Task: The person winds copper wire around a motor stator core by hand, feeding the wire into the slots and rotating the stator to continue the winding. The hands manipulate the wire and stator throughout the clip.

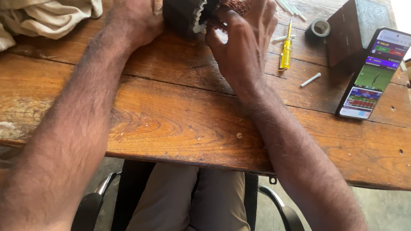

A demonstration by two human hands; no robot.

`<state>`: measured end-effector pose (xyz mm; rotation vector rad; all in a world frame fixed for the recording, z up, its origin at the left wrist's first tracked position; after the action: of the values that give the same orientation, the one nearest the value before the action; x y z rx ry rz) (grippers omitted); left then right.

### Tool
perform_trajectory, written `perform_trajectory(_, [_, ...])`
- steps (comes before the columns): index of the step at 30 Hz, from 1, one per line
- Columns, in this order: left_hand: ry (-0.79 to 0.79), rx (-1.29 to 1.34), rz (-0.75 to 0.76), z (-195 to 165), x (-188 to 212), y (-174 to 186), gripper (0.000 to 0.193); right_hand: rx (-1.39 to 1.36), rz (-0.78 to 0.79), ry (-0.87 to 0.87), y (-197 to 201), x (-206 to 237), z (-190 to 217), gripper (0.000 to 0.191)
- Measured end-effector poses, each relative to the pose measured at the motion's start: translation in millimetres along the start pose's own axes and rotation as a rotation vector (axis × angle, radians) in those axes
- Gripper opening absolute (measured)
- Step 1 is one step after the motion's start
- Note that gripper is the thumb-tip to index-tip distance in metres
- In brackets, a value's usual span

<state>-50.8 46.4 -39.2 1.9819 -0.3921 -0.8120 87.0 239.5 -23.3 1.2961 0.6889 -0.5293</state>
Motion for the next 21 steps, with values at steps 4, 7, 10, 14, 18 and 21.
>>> perform_trajectory(4, [0.057, -0.018, 0.042, 2, -4, -5, 0.056, 0.001, 0.023, -0.011, 0, -1, 0, 0.042])
perform_trajectory(7, [0.044, -0.073, 0.042, 1, -6, -5, 0.063, -0.002, 0.022, -0.011, 1, -1, 1, 0.043])
perform_trajectory(10, [-0.006, -0.111, 0.026, 1, -6, -5, 0.067, -0.008, 0.032, -0.018, 0, 1, 0, 0.042])
perform_trajectory(14, [-0.034, -0.108, 0.001, 1, -5, -5, 0.071, 0.016, 0.049, -0.052, -7, 4, -6, 0.042])
perform_trajectory(18, [0.008, -0.080, 0.018, 1, -5, -6, 0.069, 0.053, 0.012, -0.006, -14, 3, -10, 0.043])
perform_trajectory(21, [-0.024, -0.072, 0.006, -1, -5, -3, 0.068, 0.005, 0.040, -0.056, -13, -1, -9, 0.044])
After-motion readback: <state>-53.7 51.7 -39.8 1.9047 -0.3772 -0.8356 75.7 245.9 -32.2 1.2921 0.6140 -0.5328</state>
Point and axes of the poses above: each hand's wrist, its own x-axis away from the middle knuckle, its own y-axis out of the back of the hand, z = x × y, the point moved 2 cm from there along -x, towards the middle knuckle, and after that the axes turned 5 degrees about -x, right-handed, at the moved point
